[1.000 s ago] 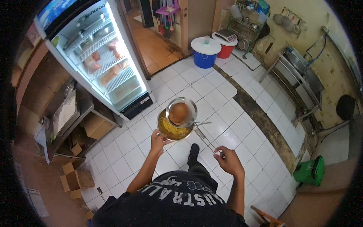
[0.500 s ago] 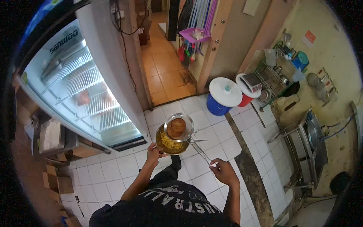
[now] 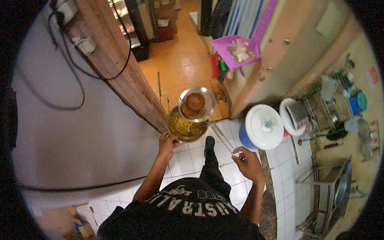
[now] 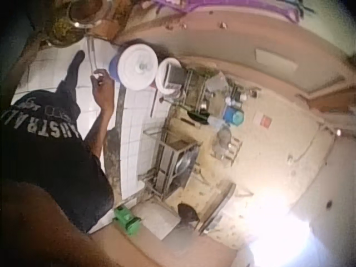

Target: The person drains noodles from a pot using a mesh strainer, transfers them to a bowl, and stirs. Then, they remove patties from a pan with a spatula and place them into the bowl of noodles before carrying the bowl to a service counter to package it.

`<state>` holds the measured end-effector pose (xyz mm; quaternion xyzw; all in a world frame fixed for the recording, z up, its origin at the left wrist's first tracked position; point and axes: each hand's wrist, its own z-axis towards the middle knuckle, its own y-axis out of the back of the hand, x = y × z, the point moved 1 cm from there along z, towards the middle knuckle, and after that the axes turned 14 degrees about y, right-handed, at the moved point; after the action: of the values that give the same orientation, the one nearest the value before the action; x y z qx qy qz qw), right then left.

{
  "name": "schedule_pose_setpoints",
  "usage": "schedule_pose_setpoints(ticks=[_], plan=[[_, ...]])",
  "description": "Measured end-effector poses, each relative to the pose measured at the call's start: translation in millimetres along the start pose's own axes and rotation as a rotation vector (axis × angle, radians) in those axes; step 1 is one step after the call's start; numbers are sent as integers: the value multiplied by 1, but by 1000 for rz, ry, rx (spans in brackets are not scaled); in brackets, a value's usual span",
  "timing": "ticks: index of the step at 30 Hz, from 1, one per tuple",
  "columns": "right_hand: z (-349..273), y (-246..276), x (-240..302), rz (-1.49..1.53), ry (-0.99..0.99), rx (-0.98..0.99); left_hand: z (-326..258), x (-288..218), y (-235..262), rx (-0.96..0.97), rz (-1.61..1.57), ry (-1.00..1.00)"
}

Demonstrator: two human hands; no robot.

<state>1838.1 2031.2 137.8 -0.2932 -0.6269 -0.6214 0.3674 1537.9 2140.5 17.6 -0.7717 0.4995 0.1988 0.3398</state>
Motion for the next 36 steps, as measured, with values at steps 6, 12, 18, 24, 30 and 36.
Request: schedule_pose_setpoints(ticks=[6,12,18,24,30,36], plan=[[225,31,-28,7,37,133,140,-98,-49,-70,-131,-100],[443,25,-45,-47,215,302,268,-173,-54,-209,-401,-138],[651,-39,-4,-277,235,704,336,-255,-23,-364,-635,-247],[835,-158,15,-152,395,980,425,-329,32,-554,-746,-308],[959,-255,93,-175,445,1185,490,-389,78,-643,-921,-325],[1112,-350,130,-116,475,1256,570,-508,124,-729,-942,-305]])
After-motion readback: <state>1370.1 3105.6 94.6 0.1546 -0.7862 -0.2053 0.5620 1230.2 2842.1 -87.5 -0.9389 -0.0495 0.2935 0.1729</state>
